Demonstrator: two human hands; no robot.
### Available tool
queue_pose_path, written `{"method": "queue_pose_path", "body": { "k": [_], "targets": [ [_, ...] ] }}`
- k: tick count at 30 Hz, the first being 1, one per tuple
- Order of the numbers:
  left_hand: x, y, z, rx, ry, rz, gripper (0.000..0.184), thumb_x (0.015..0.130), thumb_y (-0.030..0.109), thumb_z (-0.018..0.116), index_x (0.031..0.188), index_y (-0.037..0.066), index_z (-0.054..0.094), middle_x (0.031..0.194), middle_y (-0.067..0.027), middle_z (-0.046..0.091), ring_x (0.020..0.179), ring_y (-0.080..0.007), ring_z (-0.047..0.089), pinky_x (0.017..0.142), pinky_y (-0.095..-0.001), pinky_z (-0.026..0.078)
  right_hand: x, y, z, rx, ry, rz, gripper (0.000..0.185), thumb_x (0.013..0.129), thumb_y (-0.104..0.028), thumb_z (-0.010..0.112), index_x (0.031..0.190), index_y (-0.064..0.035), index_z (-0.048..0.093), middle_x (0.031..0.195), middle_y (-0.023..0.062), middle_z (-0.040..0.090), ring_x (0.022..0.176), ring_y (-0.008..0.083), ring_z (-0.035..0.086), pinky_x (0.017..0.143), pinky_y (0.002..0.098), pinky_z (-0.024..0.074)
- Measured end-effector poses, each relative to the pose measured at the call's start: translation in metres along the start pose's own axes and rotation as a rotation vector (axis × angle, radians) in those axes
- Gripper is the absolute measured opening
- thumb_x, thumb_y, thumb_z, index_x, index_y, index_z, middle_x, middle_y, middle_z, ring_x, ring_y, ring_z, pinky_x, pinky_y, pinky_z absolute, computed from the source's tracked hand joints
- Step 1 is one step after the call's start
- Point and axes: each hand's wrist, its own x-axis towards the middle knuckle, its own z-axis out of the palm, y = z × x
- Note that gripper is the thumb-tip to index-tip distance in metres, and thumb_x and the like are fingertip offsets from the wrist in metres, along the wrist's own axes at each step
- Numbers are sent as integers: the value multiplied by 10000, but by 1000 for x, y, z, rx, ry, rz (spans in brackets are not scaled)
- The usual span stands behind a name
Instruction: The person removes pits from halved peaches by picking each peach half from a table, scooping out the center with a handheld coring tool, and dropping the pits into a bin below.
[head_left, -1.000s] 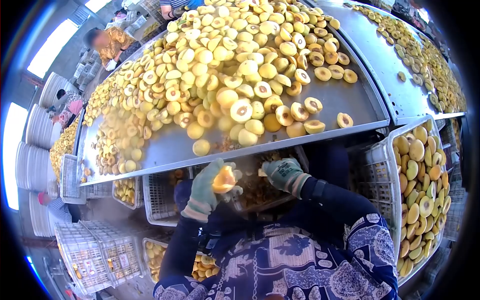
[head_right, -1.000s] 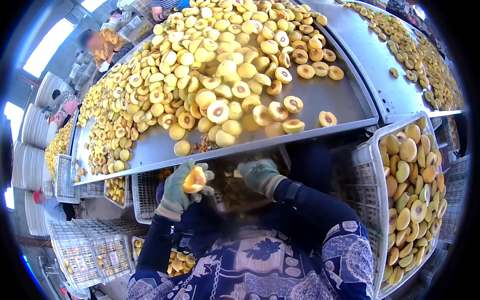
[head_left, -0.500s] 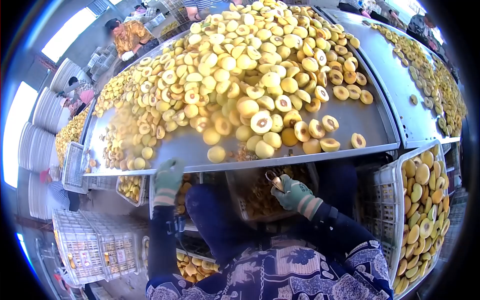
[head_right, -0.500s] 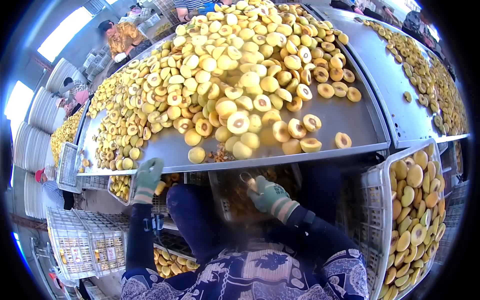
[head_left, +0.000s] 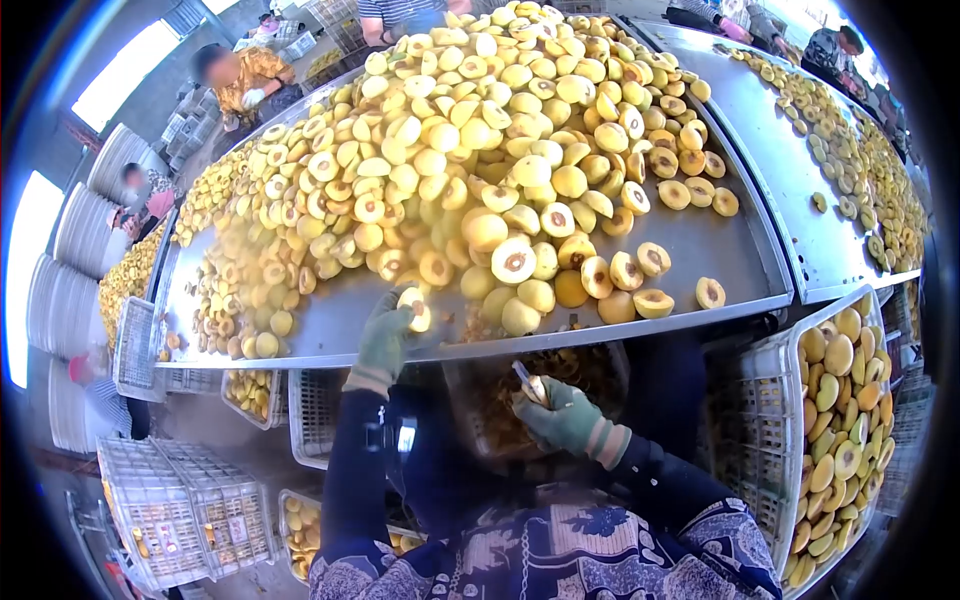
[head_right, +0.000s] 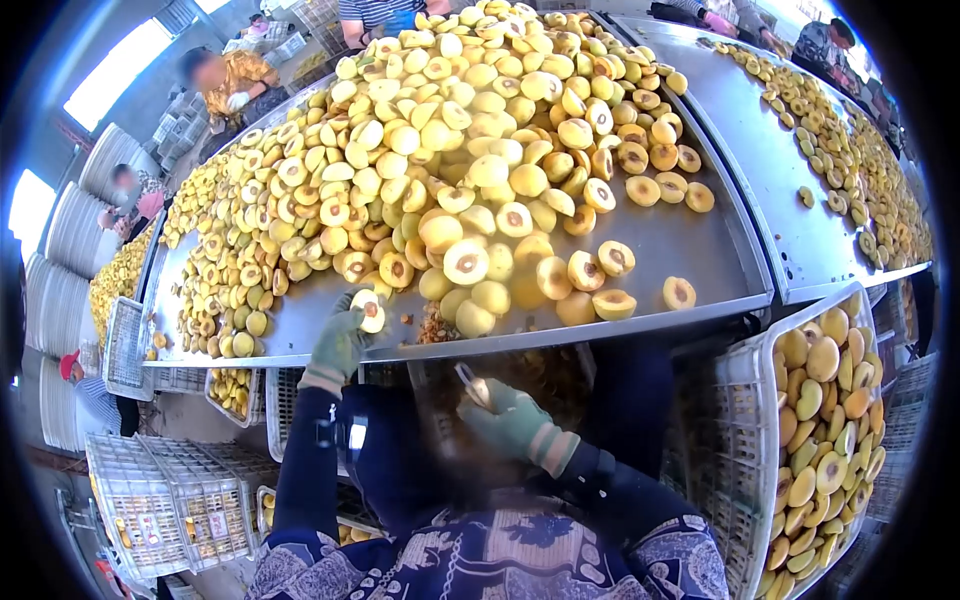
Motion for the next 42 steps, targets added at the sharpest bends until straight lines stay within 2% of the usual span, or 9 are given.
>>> {"method": "queue_pose_path", "body": {
  "k": [2, 6, 15, 18, 21, 27, 30, 36, 42],
  "targets": [
    [-33, -2, 26, -427, -293, 110, 454, 827, 9, 558, 1277, 7, 498, 1210, -196, 575, 1074, -312, 604, 919, -413, 515, -2, -24, 5, 28, 3, -49, 278, 877, -327, 634, 1000, -78, 608, 863, 147, 670, 811, 278, 665, 721, 377, 508],
    [-66, -20, 86, -584, -141, 74, 573, 937, 360, 537, 1350, -21, 423, 1243, -220, 531, 1110, -364, 553, 966, -462, 464, -3, -37, 13, -104, 73, -217, 287, 882, -332, 620, 1032, -89, 598, 898, 190, 662, 851, 376, 645, 736, 429, 501],
    [-107, -44, 154, -96, 19, 354, 539, 995, 402, 432, 1287, -48, 492, 1147, -187, 599, 997, -270, 613, 907, -389, 496, -23, -5, 8, 44, 100, -458, 320, 877, -245, 609, 1157, -93, 578, 981, 174, 665, 878, 365, 648, 755, 415, 504],
    [-110, -48, 156, -132, 55, 337, 518, 999, 386, 423, 1253, -55, 517, 1119, -197, 615, 952, -274, 631, 855, -374, 523, -49, -42, -3, 205, -124, -2, 335, 871, -220, 611, 1183, -102, 582, 979, 153, 671, 902, 321, 658, 776, 373, 510],
    [-112, -49, 150, -192, 36, 220, 499, 998, 374, 430, 1232, -56, 527, 1120, -192, 619, 927, -278, 645, 816, -377, 544, -26, 5, 5, -182, 39, -454, 315, 868, -221, 616, 1160, -103, 598, 972, 139, 674, 873, 296, 665, 769, 346, 512],
    [-116, -33, 149, -162, -70, 86, 397, 994, 265, 451, 1171, -70, 570, 1155, -141, 617, 1000, -266, 643, 789, -373, 580, -42, -21, -9, -219, -104, -349, 242, 881, -225, 605, 1083, -92, 619, 896, 117, 686, 820, 271, 666, 758, 348, 508],
    [-114, -34, 146, -162, -86, 21, 420, 984, 296, 476, 1161, -73, 571, 1134, -141, 625, 988, -273, 646, 774, -387, 584, -51, -52, -23, 102, -391, 195, 200, 899, -234, 592, 1052, -109, 623, 829, 78, 675, 739, 215, 646, 672, 325, 510],
    [-110, -50, 150, -207, 61, 74, 475, 976, 357, 503, 1182, -67, 559, 1135, -133, 622, 1002, -283, 640, 764, -407, 588, -44, -35, -11, -99, -160, -141, 164, 903, -249, 595, 964, -97, 600, 729, 9, 606, 543, 117, 541, 435, 255, 416],
    [-108, -51, 145, -177, 53, 89, 496, 975, 396, 491, 1220, -32, 540, 1101, -175, 629, 900, -294, 662, 706, -399, 593, -35, -44, -14, 83, -448, 198, 188, 900, -290, 600, 905, -103, 587, 651, 4, 566, 477, 99, 515, 389, 226, 372]
  ]
}}
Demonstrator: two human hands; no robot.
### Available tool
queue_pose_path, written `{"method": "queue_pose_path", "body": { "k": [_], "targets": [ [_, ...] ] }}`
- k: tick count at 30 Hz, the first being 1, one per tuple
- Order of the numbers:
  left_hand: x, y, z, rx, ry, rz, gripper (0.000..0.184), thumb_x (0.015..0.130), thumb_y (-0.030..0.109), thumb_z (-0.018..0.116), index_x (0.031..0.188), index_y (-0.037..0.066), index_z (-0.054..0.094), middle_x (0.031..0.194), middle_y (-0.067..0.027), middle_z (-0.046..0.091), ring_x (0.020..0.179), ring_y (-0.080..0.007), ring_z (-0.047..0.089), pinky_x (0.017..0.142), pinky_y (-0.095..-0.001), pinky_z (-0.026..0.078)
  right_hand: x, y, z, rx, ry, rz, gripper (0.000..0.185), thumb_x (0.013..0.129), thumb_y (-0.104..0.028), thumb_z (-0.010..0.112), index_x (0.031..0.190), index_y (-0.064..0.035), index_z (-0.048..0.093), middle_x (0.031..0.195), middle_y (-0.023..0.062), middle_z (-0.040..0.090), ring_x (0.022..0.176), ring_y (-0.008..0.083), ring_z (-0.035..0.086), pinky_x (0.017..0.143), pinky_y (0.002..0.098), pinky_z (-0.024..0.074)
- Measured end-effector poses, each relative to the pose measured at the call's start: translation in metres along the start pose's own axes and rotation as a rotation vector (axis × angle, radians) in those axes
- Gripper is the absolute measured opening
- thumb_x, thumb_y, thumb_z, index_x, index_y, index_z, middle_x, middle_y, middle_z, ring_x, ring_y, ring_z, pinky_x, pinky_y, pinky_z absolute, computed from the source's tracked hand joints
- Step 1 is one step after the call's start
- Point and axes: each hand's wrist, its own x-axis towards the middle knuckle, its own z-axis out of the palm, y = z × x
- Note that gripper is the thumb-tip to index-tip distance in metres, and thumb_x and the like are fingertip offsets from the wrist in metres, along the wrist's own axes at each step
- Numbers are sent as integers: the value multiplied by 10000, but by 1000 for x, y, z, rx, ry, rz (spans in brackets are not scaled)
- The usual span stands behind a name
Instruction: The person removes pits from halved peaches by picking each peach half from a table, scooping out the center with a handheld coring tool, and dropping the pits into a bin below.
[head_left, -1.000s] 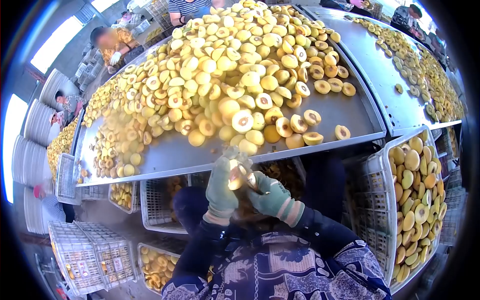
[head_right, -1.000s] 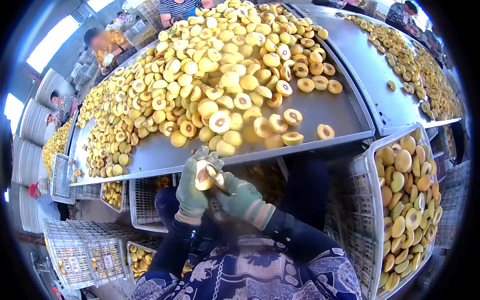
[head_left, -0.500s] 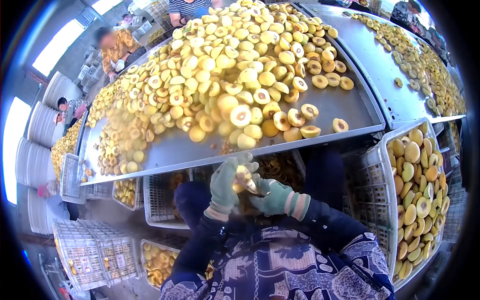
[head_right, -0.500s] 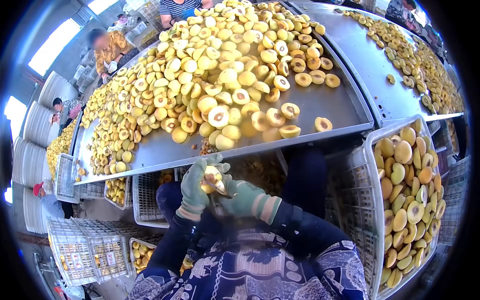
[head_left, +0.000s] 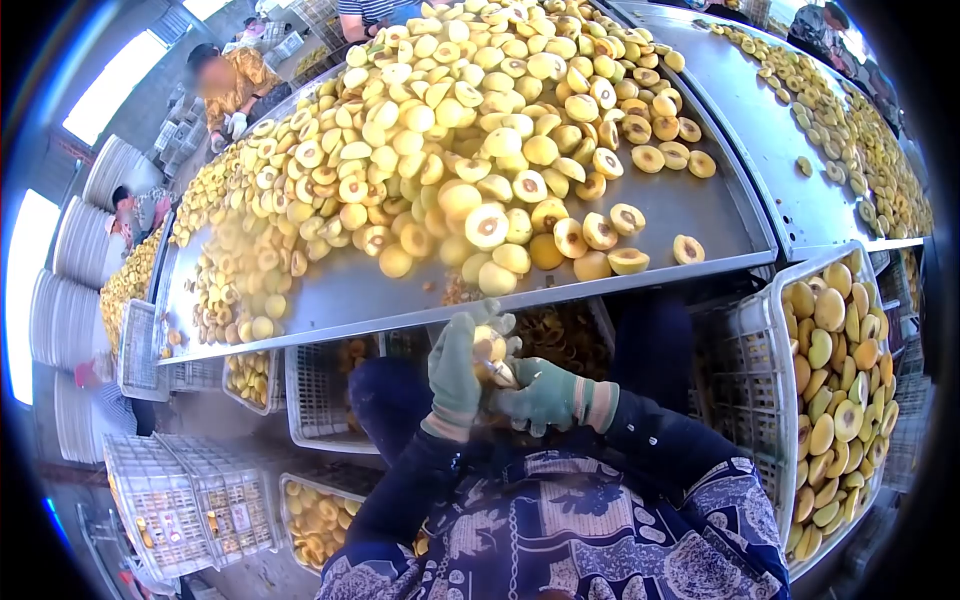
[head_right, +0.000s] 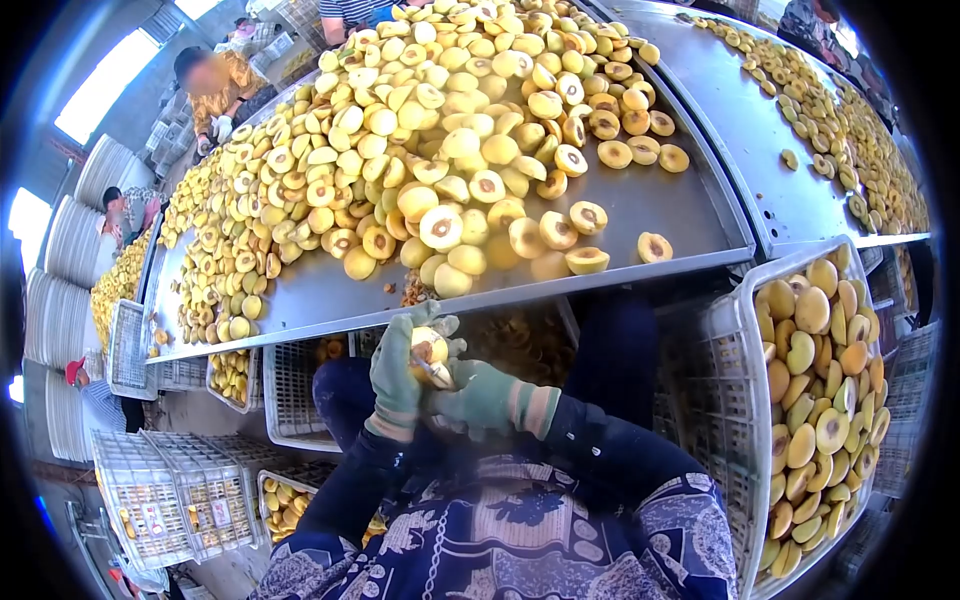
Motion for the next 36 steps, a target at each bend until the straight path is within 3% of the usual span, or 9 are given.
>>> {"method": "queue_pose_path", "body": {
  "k": [3, 6, 14, 18, 21, 26, 28, 34, 36],
  "targets": [
    [6, -8, -12, -58, -44, -146, 502, 975, 415, 478, 1244, -6, 532, 1081, -191, 633, 864, -294, 667, 677, -393, 592, -5, -8, -2, 89, -66, 50, 216, 909, -279, 601, 926, -64, 598, 619, -13, 535, 428, 63, 458, 372, 186, 350],
    [5, -5, -10, -64, -58, -112, 496, 969, 419, 487, 1266, 23, 523, 1092, -182, 629, 871, -296, 665, 674, -391, 591, 3, 12, -11, 665, -481, 74, 265, 915, -272, 606, 949, -9, 602, 605, -27, 515, 399, 46, 412, 354, 160, 329],
    [19, 11, -39, -111, 156, 279, 336, 915, 227, 613, 1191, 35, 599, 1124, -124, 636, 911, -247, 667, 703, -327, 573, 7, 26, 7, 1057, -683, -217, 287, 986, -205, 464, 1046, 51, 579, 534, -51, 461, 375, 34, 372, 365, 188, 352],
    [24, 71, -126, 582, 381, 384, 344, 865, 254, 675, 1084, -12, 658, 1065, -113, 668, 931, -215, 662, 766, -307, 554, 14, 34, -9, 838, -244, 71, 292, 964, -261, 519, 1028, 15, 586, 584, -43, 500, 401, 32, 395, 387, 167, 363],
    [41, 104, -185, 1778, 499, 224, 406, 862, 398, 613, 1119, 87, 662, 1136, -177, 640, 1048, -291, 603, 905, -395, 479, 25, 48, -8, 744, 4, 127, 264, 935, -246, 570, 1014, 5, 587, 622, -24, 515, 453, 33, 425, 396, 161, 367],
    [140, 78, -173, 1740, 176, 356, 706, 796, 491, 665, 1316, 36, 520, 1299, -240, 540, 1179, -346, 542, 993, -393, 433, 41, 42, 2, 675, 72, 91, 224, 906, -214, 607, 994, -8, 598, 645, -1, 520, 480, 59, 438, 424, 186, 380],
    [163, 71, -128, 1641, 207, 158, 803, 747, 508, 699, 1368, 58, 463, 1356, -238, 487, 1201, -360, 517, 995, -406, 431, 37, 29, 3, 603, 91, 136, 227, 899, -218, 615, 999, -15, 604, 648, 19, 530, 478, 78, 453, 441, 207, 390],
    [180, 76, -119, 1678, 217, 79, 675, 727, 435, 721, 1275, 77, 556, 1179, -228, 613, 1132, -388, 560, 973, -424, 443, 29, 8, 2, 523, 119, 122, 232, 902, -235, 617, 990, -21, 606, 638, 26, 541, 478, 86, 474, 443, 210, 397],
    [176, 74, -147, 1173, 187, 36, 591, 800, 397, 681, 1237, 23, 543, 1015, -192, 662, 909, -314, 649, 796, -358, 539, 26, 4, 1, 522, 131, 86, 219, 906, -244, 619, 972, -36, 604, 637, 24, 547, 481, 87, 484, 442, 211, 400]
  ]
}}
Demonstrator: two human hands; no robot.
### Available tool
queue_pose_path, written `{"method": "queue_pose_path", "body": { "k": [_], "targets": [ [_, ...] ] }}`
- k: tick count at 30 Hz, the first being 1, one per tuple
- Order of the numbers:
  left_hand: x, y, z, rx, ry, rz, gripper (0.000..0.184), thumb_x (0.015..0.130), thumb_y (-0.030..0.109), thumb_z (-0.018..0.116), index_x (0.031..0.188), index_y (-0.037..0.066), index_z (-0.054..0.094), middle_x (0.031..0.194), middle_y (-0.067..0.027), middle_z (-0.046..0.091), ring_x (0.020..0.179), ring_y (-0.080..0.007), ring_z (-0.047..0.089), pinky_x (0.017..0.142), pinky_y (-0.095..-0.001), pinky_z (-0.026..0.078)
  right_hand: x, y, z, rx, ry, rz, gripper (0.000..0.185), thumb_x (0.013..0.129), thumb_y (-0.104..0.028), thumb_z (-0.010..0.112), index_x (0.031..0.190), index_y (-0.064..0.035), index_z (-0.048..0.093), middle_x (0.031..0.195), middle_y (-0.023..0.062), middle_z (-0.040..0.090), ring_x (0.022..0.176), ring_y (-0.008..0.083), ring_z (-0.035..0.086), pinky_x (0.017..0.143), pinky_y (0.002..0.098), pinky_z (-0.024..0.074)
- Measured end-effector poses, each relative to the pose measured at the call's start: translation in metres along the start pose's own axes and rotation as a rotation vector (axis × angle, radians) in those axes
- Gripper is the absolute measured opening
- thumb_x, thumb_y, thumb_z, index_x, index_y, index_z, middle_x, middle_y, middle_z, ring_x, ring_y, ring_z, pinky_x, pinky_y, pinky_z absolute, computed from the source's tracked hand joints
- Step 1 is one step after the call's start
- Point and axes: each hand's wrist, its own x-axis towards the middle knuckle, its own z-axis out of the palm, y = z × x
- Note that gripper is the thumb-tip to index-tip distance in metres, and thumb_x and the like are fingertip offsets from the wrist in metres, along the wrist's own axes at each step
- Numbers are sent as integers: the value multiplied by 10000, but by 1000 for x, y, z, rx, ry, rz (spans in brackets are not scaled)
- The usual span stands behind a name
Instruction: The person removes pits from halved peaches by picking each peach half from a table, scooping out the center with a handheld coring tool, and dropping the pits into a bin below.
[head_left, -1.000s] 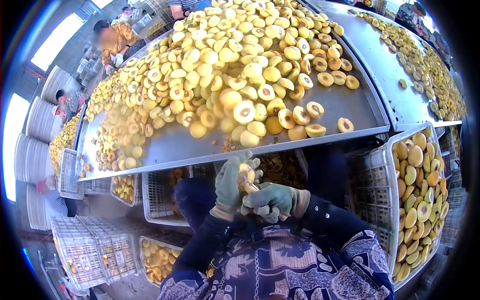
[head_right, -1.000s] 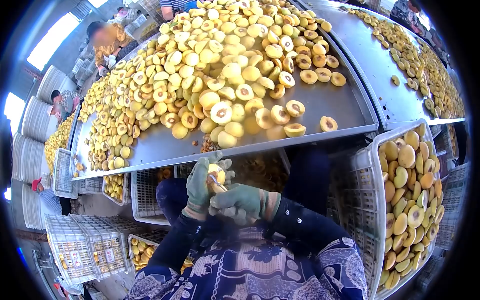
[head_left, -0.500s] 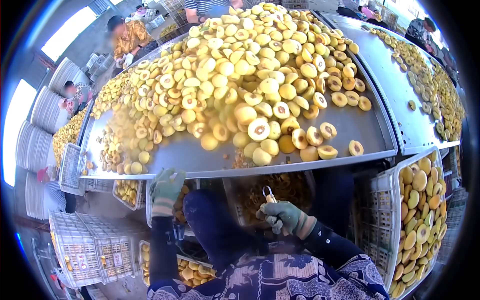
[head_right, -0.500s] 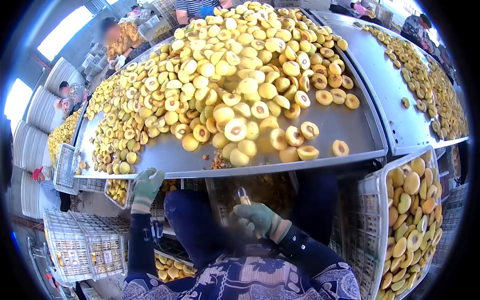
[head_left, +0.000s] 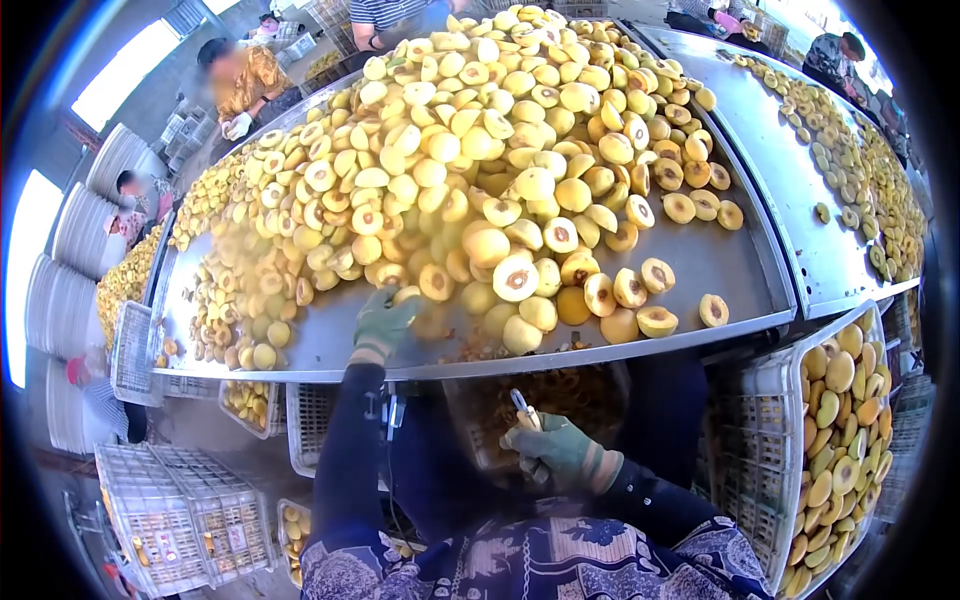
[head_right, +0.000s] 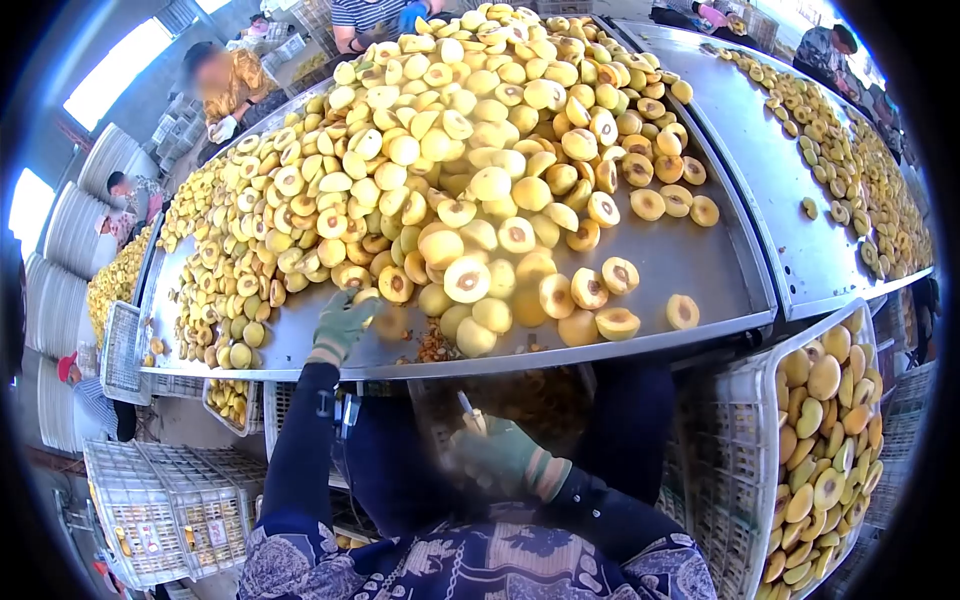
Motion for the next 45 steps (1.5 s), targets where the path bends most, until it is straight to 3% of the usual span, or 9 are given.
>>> {"method": "queue_pose_path", "body": {
  "k": [3, 6, 7, 9, 17, 26, 29, 35, 45],
  "targets": [
    [-30, -12, -7, -858, -251, -106, 445, 955, 373, 522, 1192, -3, 515, 980, -185, 650, 754, -212, 655, 653, -265, 562, 5, -4, 6, 142, -33, -156, 162, 911, -249, 619, 872, -92, 616, 654, -17, 578, 498, 76, 505, 457, 214, 402],
    [-101, 39, 12, -1139, -297, 57, 524, 1003, 407, 403, 1318, -10, 445, 1064, -195, 647, 795, -231, 646, 670, -290, 544, 5, -15, 18, -203, 59, -374, 166, 925, -258, 601, 879, -99, 610, 685, -29, 586, 571, 92, 550, 532, 246, 444],
    [-114, 46, 18, -781, -250, 255, 548, 1001, 422, 397, 1342, -6, 429, 1107, -198, 637, 834, -240, 641, 714, -301, 537, 2, -19, 22, -202, 36, -356, 194, 917, -270, 598, 957, -80, 613, 742, 32, 634, 678, 177, 614, 636, 320, 489],
    [-137, 64, 41, -1350, -394, 11, 592, 993, 450, 393, 1361, -13, 418, 1222, -208, 593, 982, -263, 611, 889, -338, 493, 1, -21, 23, -414, 131, -451, 231, 904, -277, 609, 1014, -75, 610, 807, 87, 660, 762, 241, 638, 706, 359, 496],
    [-189, 112, 83, -1167, -280, 236, 487, 990, 353, 427, 1238, -57, 513, 1083, -134, 618, 1035, -221, 572, 956, -333, 432, -12, 14, -9, -640, 317, -838, 338, 874, -312, 638, 1113, -80, 586, 988, 185, 666, 901, 374, 641, 798, 413, 496],
    [-199, 111, 97, -1022, -233, 145, 563, 979, 438, 450, 1243, -56, 500, 1089, -174, 622, 905, -259, 656, 761, -339, 559, -29, 15, -21, -959, 239, -698, 383, 875, -254, 637, 1212, -86, 562, 1054, 190, 648, 978, 342, 627, 823, 370, 490],
    [-202, 111, 98, -1060, -238, 90, 558, 975, 431, 462, 1244, -56, 500, 1099, -156, 621, 894, -261, 658, 720, -338, 572, -21, 24, -23, -819, 127, -707, 370, 888, -241, 622, 1221, -93, 561, 1055, 143, 661, 985, 278, 633, 849, 337, 480],
    [-199, 102, 106, -1035, -221, 35, 559, 970, 441, 466, 1290, -17, 485, 1096, -139, 618, 887, -259, 658, 699, -344, 579, -58, -5, -8, -410, -54, -134, 234, 913, -243, 605, 1102, -105, 593, 779, 36, 625, 572, 124, 562, 511, 249, 467],
    [-207, 113, 109, -1225, -241, 90, 422, 942, 275, 543, 1299, 51, 524, 1121, -96, 585, 1009, -214, 620, 717, -314, 569, -23, 30, -22, 580, -846, -53, 346, 1001, -270, 446, 981, 46, 585, 506, -65, 442, 351, 37, 359, 348, 195, 349]
  ]
}}
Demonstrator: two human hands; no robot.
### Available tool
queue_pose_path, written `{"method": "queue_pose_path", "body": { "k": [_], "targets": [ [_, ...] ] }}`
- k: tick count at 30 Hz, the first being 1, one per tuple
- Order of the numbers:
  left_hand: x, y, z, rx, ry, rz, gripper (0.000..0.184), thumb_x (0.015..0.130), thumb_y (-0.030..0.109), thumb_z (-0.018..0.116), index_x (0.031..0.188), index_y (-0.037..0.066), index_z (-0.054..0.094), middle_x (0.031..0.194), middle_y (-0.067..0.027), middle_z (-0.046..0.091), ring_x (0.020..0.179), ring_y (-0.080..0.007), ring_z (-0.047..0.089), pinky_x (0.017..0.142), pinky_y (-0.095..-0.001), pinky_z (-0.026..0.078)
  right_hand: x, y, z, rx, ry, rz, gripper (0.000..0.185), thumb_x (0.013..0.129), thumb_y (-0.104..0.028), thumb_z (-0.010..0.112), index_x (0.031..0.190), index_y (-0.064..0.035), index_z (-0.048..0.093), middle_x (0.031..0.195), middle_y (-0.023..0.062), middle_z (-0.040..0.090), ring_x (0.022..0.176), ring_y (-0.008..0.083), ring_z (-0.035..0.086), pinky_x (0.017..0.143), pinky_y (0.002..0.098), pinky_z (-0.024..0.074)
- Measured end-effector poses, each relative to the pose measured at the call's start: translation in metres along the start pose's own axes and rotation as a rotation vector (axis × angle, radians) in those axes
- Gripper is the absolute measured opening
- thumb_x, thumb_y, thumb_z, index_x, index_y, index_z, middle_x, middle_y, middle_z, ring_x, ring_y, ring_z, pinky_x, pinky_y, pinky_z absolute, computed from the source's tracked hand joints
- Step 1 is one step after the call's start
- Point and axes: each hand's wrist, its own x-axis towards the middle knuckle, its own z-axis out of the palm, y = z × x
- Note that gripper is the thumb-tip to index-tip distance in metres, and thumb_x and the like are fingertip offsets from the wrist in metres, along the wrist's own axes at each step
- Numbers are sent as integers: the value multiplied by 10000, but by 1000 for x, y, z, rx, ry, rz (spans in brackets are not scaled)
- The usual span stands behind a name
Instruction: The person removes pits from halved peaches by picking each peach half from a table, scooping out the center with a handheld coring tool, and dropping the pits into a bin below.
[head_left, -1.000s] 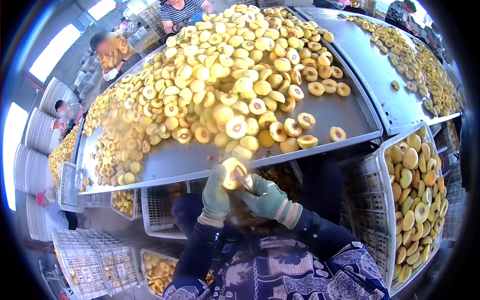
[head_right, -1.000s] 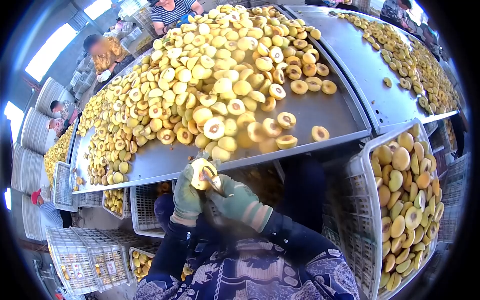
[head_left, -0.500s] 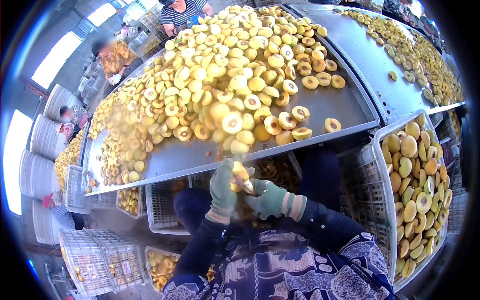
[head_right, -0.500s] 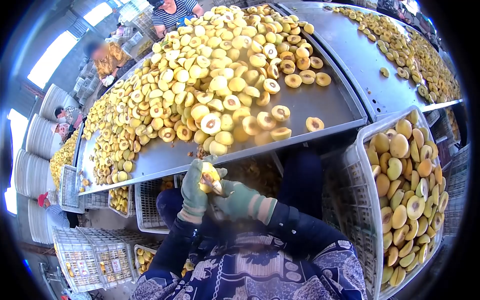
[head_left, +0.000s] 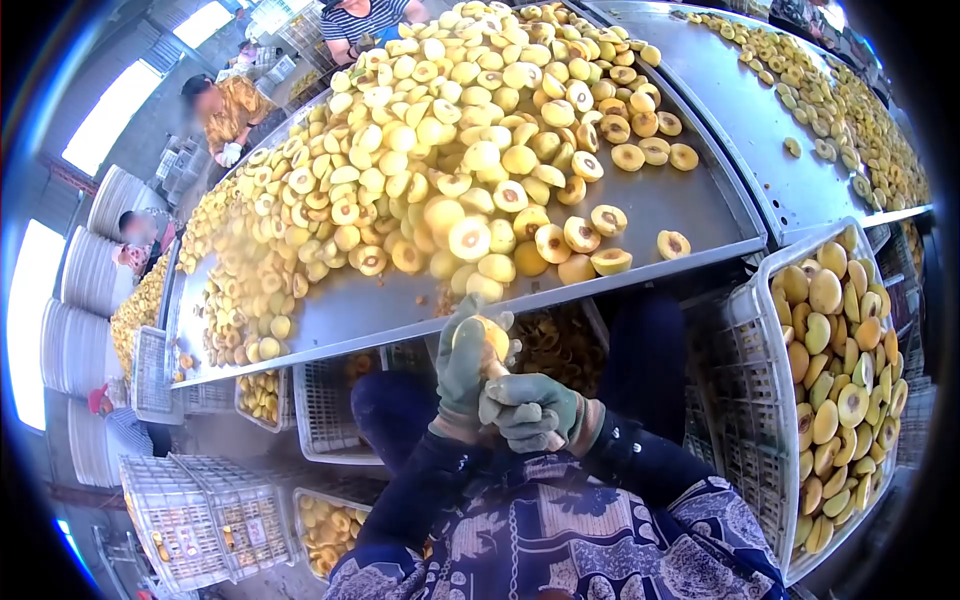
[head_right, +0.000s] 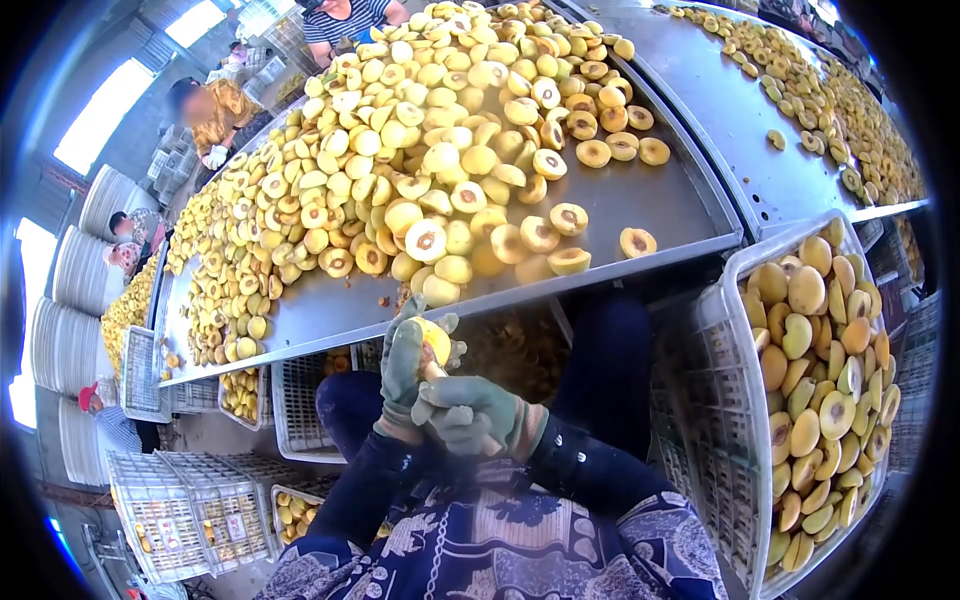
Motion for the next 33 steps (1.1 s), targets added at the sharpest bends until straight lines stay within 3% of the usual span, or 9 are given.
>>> {"method": "queue_pose_path", "body": {
  "k": [4, 9, 10, 13, 16, 18, 25, 30, 33],
  "targets": [
    [17, -3, -29, 54, 192, 243, 362, 941, 187, 554, 1269, 40, 508, 1173, -137, 601, 1026, -235, 618, 793, -337, 560, -3, 5, 3, 26, -188, -92, 327, 994, -252, 455, 983, 48, 585, 533, -43, 477, 353, 46, 376, 367, 199, 372],
    [22, 66, -138, 703, 403, 485, 363, 905, 216, 640, 1193, 5, 576, 1048, -109, 648, 894, -170, 654, 721, -255, 551, -11, -15, -6, -184, 376, -54, 277, 952, -261, 535, 946, 12, 584, 587, -15, 506, 402, 43, 401, 389, 181, 381],
    [20, 88, -153, 708, 460, 249, 348, 887, 219, 664, 1149, -3, 608, 1040, -87, 654, 912, -159, 645, 740, -236, 524, -11, -15, -9, -207, 508, -49, 261, 943, -255, 550, 940, 3, 586, 590, -15, 504, 415, 41, 407, 391, 180, 381],
    [22, 117, -195, 1876, 574, 217, 457, 843, 328, 699, 1103, -42, 633, 999, -184, 679, 887, -237, 655, 802, -313, 511, -6, -11, -24, -330, 736, -61, 199, 895, -233, 628, 900, -40, 579, 610, -6, 505, 443, 50, 422, 394, 185, 369],
    [58, 117, -139, 1493, 347, 105, 457, 807, 397, 691, 1178, 142, 613, 1088, -149, 653, 1012, -326, 620, 907, -407, 481, 6, -13, -10, -544, 844, -66, 196, 883, -250, 645, 868, -72, 566, 622, 10, 518, 445, 81, 452, 388, 215, 372],
    [100, 81, -122, 1491, 66, 467, 464, 824, 434, 648, 1170, 129, 595, 1103, -145, 648, 1001, -340, 619, 892, -418, 477, 7, -16, -14, -623, 839, -86, 165, 892, -253, 629, 865, -98, 579, 628, 8, 550, 453, 94, 481, 408, 237, 385],
    [176, 26, -6, 1588, 109, 116, 763, 737, 562, 689, 1237, 1, 557, 1176, -208, 626, 1091, -347, 594, 933, -401, 453, -3, -22, -19, -582, 917, -225, 93, 901, -192, 633, 908, -111, 589, 646, -11, 563, 488, 83, 514, 437, 239, 409],
    [166, 2, -35, 893, 25, 73, 447, 744, 199, 754, 1091, -38, 603, 930, -69, 676, 772, -112, 633, 692, -238, 520, 0, -40, 12, -644, 891, -392, 80, 915, -166, 619, 967, -109, 597, 665, -40, 563, 522, 57, 518, 465, 223, 413],
    [111, 0, -28, 516, 48, 134, 296, 823, 161, 658, 1049, -26, 616, 944, -112, 667, 812, -148, 635, 724, -271, 525, 12, -45, 26, -771, 884, -392, 100, 917, -180, 620, 982, -109, 594, 657, -36, 558, 509, 50, 502, 457, 215, 407]
  ]
}}
